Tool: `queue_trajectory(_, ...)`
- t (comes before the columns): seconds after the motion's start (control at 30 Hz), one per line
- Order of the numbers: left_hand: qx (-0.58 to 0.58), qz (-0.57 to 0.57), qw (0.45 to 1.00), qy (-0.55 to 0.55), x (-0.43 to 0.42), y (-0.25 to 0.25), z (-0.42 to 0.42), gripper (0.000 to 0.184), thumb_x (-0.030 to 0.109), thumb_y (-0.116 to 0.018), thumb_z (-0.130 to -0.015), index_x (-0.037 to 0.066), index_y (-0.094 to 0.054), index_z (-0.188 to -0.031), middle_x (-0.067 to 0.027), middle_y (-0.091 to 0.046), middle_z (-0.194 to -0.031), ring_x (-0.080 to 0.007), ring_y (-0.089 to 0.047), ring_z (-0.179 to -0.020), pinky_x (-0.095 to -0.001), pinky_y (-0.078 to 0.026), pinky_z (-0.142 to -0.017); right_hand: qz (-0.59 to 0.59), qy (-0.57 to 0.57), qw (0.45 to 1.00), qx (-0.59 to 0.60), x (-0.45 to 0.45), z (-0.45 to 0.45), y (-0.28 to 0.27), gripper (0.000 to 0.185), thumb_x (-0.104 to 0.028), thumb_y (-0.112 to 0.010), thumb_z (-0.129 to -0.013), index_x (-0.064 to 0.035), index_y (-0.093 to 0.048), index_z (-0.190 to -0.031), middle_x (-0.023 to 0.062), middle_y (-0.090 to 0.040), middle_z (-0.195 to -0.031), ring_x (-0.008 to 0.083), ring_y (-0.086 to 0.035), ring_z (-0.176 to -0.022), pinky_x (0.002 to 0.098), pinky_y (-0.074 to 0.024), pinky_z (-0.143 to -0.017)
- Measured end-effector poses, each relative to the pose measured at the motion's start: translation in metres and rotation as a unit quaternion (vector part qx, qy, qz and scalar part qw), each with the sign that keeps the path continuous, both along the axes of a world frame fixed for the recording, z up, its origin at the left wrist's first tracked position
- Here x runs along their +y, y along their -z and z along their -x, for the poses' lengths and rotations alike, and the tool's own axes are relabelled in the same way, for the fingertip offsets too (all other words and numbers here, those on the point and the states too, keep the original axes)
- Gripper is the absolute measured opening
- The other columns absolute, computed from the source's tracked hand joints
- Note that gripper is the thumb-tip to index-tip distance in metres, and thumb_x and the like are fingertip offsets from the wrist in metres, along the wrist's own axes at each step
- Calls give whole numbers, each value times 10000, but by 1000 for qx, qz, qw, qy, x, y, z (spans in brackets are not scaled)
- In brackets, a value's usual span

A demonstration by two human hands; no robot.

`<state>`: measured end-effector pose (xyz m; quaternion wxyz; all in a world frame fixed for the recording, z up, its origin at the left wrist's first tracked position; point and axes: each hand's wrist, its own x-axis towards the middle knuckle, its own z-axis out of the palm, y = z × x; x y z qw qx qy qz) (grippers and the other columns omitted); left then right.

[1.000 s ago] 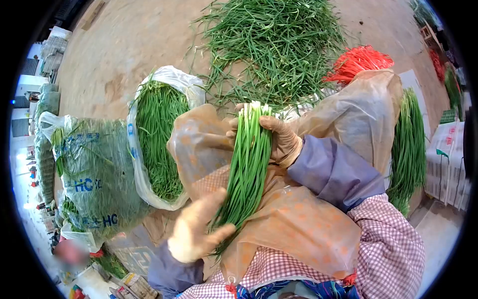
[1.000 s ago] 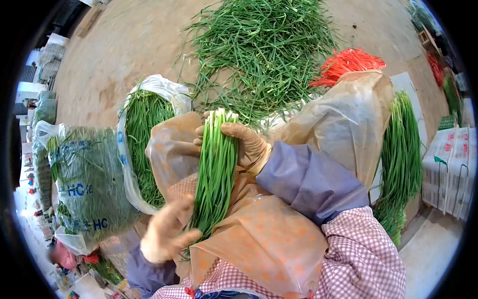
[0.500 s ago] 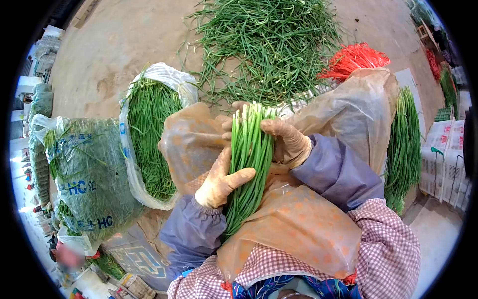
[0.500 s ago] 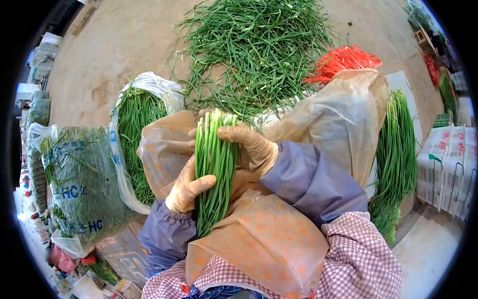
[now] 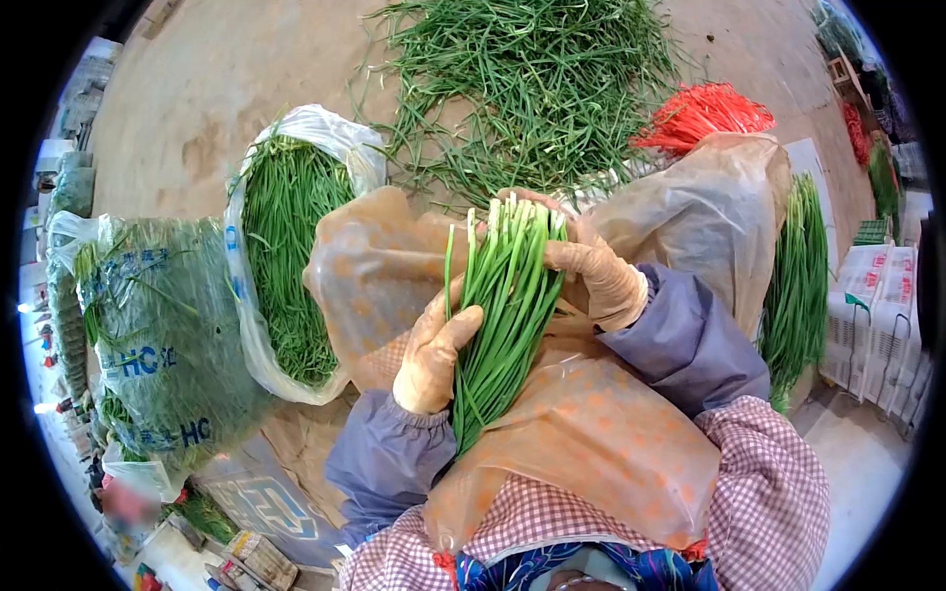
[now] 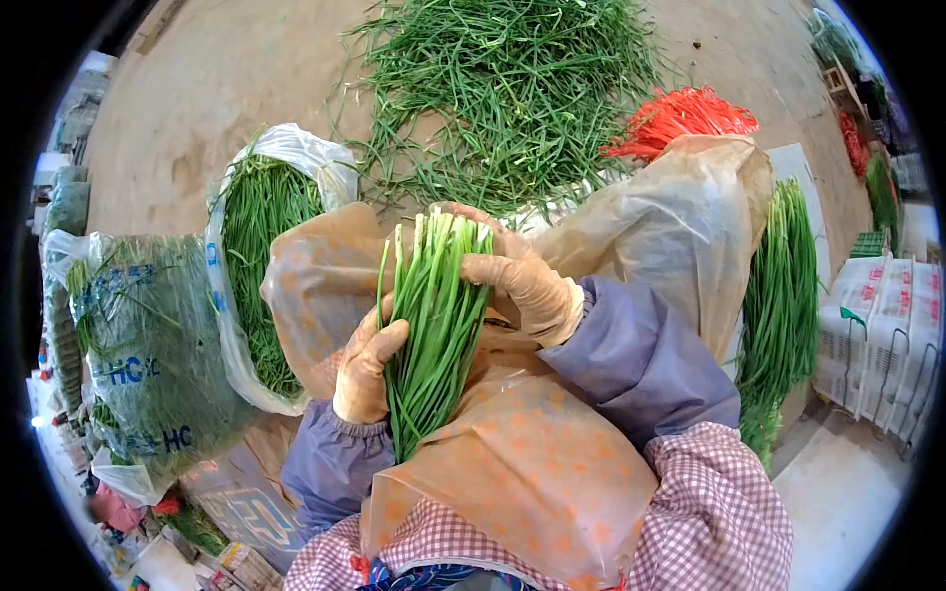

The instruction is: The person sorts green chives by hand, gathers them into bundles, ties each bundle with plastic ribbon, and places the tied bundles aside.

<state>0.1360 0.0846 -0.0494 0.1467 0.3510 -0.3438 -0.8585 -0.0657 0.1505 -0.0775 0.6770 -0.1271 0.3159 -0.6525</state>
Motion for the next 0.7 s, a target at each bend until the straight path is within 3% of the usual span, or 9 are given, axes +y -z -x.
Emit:
queue_trajectory(0.07, -30, -3, 999, -12, 4, -7, 4, 450, 71, -503, -933, -6, -478, -1376, -90, -585, -1264, -178, -552, -1128, -307, -412, -1010, -13, 13, 994, 108, 2, 2, -4, 823, -217, -754, -816, -47, -294, -1478, 120, -535, -1316, 241, -513, -1234, 381, -374, -1082)
queue_trajectory(0.17, -6, -13, 999, -34, 9, -1, 3, 431, 63, -475, -952, 10, -479, -1380, -86, -593, -1246, -168, -559, -1105, -302, -426, -989, 31, 127, 920, 369, 3, 12, -10, 733, -227, -744, -855, -11, -360, -1440, 102, -548, -1293, 216, -512, -1203, 353, -371, -1061)
queue_trajectory(0.2, 1, -20, 999, -42, 10, 0, 2, 425, 65, -473, -954, 12, -482, -1376, -85, -597, -1237, -165, -563, -1092, -300, -432, -979, 49, 173, 879, 442, 3, 14, -18, 694, -223, -734, -869, -7, -384, -1428, 98, -557, -1282, 214, -517, -1192, 349, -377, -1053)
queue_trajectory(0.23, -8, -15, 999, -42, 11, -1, 2, 414, 68, -474, -955, 13, -490, -1366, -81, -601, -1223, -161, -567, -1073, -297, -439, -965, 82, 175, 785, 589, 6, 20, -33, 500, -163, -701, -890, -20, -513, -1331, 98, -597, -1218, 239, -559, -1129, 370, -423, -1001)
queue_trajectory(0.37, -33, 21, 998, -47, 12, -3, 3, 369, 82, -479, -957, 11, -517, -1318, -73, -617, -1165, -146, -580, -1007, -284, -458, -912, 290, 83, 580, 756, -8, 32, -54, 347, -123, -744, -800, -44, -621, -1115, 108, -625, -1120, 327, -608, -1023, 434, -480, -905)
queue_trajectory(0.47, -64, 73, 994, -45, 11, 0, 3, 347, 96, -483, -958, 6, -526, -1291, -77, -625, -1137, -139, -582, -992, -276, -462, -894, 273, 72, 513, 810, -8, 19, -42, 299, -125, -751, -762, -71, -634, -1033, 88, -629, -1072, 333, -607, -1005, 471, -484, -881)
queue_trajectory(0.6, -78, 109, 990, -36, 9, 12, -1, 338, 103, -494, -959, 1, -528, -1279, -89, -631, -1114, -136, -583, -985, -274, -464, -884, 241, 97, 524, 811, 1, 15, -30, 372, -126, -779, -667, -148, -614, -999, 39, -604, -1053, 310, -589, -1034, 471, -451, -863)
queue_trajectory(0.7, -76, 78, 993, -38, 8, 8, 4, 334, 106, -508, -960, 1, -530, -1276, -94, -633, -1106, -147, -583, -987, -283, -464, -894, 190, 87, 531, 821, 9, 10, -30, 370, -252, -770, -730, -139, -617, -1048, 67, -597, -1089, 350, -560, -1085, 502, -402, -945)
